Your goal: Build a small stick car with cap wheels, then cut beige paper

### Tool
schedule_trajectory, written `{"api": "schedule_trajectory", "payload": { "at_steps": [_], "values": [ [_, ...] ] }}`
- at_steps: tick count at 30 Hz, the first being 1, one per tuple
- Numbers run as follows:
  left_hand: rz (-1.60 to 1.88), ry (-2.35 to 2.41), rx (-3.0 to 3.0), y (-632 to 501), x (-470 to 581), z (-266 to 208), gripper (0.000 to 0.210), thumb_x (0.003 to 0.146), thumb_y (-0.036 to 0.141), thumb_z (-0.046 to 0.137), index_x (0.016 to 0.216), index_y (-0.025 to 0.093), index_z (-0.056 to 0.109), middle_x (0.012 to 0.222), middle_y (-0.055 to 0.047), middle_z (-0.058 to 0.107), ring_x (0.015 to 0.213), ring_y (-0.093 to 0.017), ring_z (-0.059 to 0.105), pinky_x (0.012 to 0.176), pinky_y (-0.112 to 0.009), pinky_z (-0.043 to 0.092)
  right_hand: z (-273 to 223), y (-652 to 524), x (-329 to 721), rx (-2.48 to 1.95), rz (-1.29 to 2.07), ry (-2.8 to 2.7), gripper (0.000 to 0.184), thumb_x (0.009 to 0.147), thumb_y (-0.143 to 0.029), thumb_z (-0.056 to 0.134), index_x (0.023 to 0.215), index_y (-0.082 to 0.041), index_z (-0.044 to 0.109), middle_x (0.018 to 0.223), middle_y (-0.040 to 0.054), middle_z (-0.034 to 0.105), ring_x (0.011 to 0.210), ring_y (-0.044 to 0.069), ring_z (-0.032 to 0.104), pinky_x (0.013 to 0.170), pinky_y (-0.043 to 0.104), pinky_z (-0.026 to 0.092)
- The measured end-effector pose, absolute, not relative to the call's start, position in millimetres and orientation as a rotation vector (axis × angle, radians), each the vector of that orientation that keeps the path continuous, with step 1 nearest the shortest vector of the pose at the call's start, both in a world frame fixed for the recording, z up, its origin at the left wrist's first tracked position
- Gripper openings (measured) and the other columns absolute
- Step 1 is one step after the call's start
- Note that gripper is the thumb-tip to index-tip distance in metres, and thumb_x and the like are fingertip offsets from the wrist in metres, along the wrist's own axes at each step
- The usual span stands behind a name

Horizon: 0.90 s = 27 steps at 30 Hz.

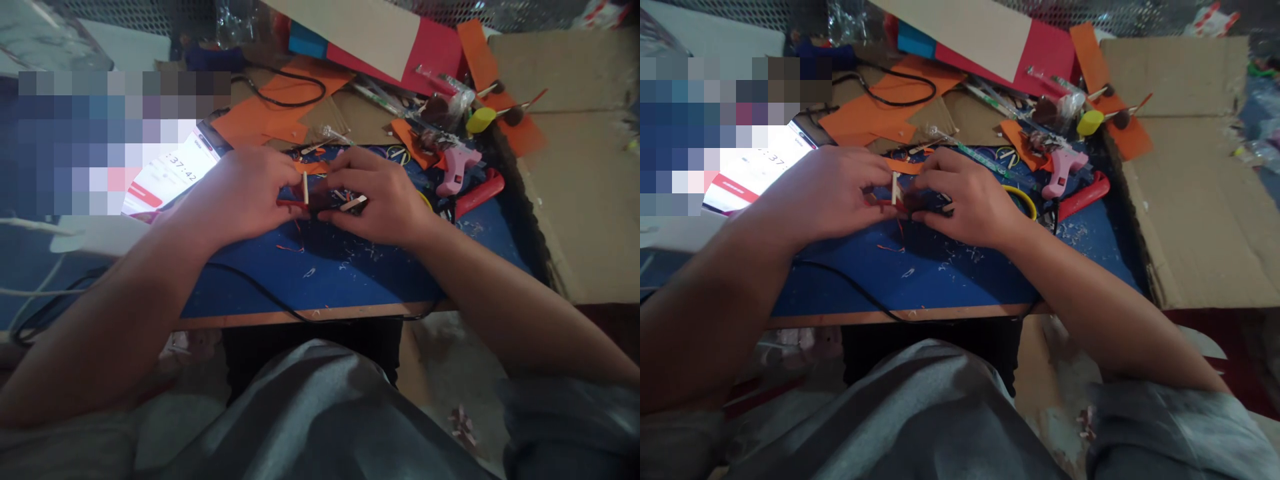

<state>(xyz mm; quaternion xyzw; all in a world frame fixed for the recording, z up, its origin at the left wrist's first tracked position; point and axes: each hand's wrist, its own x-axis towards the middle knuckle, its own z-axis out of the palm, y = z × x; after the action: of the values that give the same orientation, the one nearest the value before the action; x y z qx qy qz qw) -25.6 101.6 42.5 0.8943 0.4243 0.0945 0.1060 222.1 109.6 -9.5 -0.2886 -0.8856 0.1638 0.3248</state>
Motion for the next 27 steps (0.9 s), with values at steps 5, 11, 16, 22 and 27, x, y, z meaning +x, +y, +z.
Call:
{"api": "schedule_trajectory", "payload": {
  "at_steps": [5, 11, 16, 22, 27],
  "values": [
    [0.302, 1.287, 2.664, 105.9, -24.3, 43.1, 0.025, 0.086, 0.049, 0.078, 0.098, 0.027, 0.079, 0.101, -0.008, 0.078, 0.102, -0.033, 0.074, 0.087, -0.046, 0.056, -9.3, 110.4, 233.1, -0.666, 0.402, -2.348, 0.031, 0.093, -0.02, 0.065, 0.121, -0.029, 0.075, 0.121, 0.0057, 0.073, 0.115, 0.029, 0.07, 0.1, 0.047, 0.056],
    [0.393, 1.308, 2.484, 106.1, -21.3, 41.7, 0.046, 0.078, 0.047, 0.087, 0.118, 0.028, 0.074, 0.11, -0.002, 0.08, 0.104, -0.027, 0.075, 0.09, -0.039, 0.058, -11.1, 113.5, 233.1, -0.574, 0.352, -2.394, 0.031, 0.096, -0.014, 0.06, 0.117, -0.026, 0.079, 0.121, 0.0057, 0.077, 0.11, 0.024, 0.075, 0.091, 0.039, 0.06],
    [0.355, 1.279, 2.516, 99.7, -16.0, 48.9, 0.057, 0.085, 0.041, 0.082, 0.137, 0.023, 0.064, 0.127, -0.003, 0.077, 0.116, -0.025, 0.073, 0.096, -0.036, 0.056, -13.8, 113.8, 231.1, -0.63, 0.386, -2.388, 0.032, 0.096, -0.014, 0.06, 0.116, -0.027, 0.082, 0.118, 0.0056, 0.079, 0.108, 0.025, 0.076, 0.09, 0.039, 0.06],
    [0.354, 1.232, 2.685, 101.9, -12.7, 49.3, 0.053, 0.082, 0.04, 0.085, 0.13, 0.024, 0.07, 0.127, -0.009, 0.076, 0.121, -0.034, 0.069, 0.101, -0.045, 0.053, -15.4, 112.6, 231.6, -0.624, 0.41, -2.342, 0.032, 0.097, -0.016, 0.062, 0.118, -0.029, 0.082, 0.118, 0.0051, 0.078, 0.107, 0.025, 0.075, 0.092, 0.04, 0.06],
    [0.298, 1.244, 2.624, 107.8, -15.0, 42.5, 0.037, 0.082, 0.041, 0.082, 0.117, 0.031, 0.075, 0.115, -0.004, 0.079, 0.116, -0.033, 0.072, 0.098, -0.045, 0.054, -13.8, 110.5, 232.3, -0.628, 0.402, -2.383, 0.031, 0.097, -0.021, 0.066, 0.123, -0.028, 0.08, 0.121, 0.0064, 0.078, 0.106, 0.025, 0.076, 0.091, 0.04, 0.061]
  ]
}}
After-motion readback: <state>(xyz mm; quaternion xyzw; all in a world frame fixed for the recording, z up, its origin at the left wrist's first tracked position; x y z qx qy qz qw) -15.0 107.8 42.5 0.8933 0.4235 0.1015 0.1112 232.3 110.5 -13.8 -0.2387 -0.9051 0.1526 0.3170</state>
